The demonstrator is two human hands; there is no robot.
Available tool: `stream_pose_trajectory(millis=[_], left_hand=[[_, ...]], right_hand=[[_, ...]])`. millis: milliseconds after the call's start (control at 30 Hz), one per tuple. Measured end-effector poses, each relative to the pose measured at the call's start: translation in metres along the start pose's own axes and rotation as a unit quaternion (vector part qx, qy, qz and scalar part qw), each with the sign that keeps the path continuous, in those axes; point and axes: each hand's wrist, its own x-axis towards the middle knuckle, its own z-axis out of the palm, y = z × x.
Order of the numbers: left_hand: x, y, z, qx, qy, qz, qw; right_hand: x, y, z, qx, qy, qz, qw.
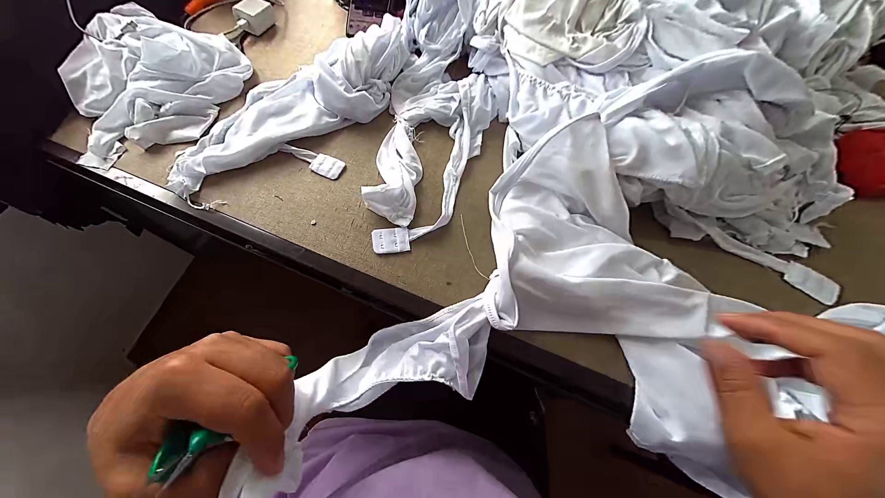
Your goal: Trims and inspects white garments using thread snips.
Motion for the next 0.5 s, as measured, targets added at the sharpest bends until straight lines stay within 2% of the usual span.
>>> stream_pose_trajectory(millis=[33, 100, 133, 200, 300, 367, 500], left_hand=[[0.0, 0.0, -0.002, -0.003, -0.04, -0.016, 0.999], [0.005, 0.002, -0.01, -0.006, -0.153, -0.067, 0.986], [0.01, 0.001, -0.011, -0.009, -0.203, -0.084, 0.976], [0.015, -0.006, -0.003, -0.007, -0.237, -0.101, 0.966], [0.022, -0.023, 0.018, 0.04, -0.199, -0.13, 0.971], [0.031, -0.038, 0.036, 0.093, -0.148, -0.125, 0.977], [0.062, -0.068, 0.078, 0.249, -0.077, -0.064, 0.963]], right_hand=[[0.006, -0.013, 0.019, 0.019, -0.002, -0.082, 0.996], [0.019, -0.041, 0.054, 0.023, -0.019, -0.176, 0.984], [0.025, -0.049, 0.066, 0.014, -0.036, -0.197, 0.98], [0.034, -0.053, 0.075, -0.008, -0.057, -0.198, 0.979], [0.032, -0.043, 0.065, 0.025, -0.019, -0.152, 0.988], [0.018, -0.029, 0.057, 0.137, 0.012, -0.089, 0.987], [-0.004, -0.01, 0.046, 0.387, 0.042, 0.017, 0.921]])
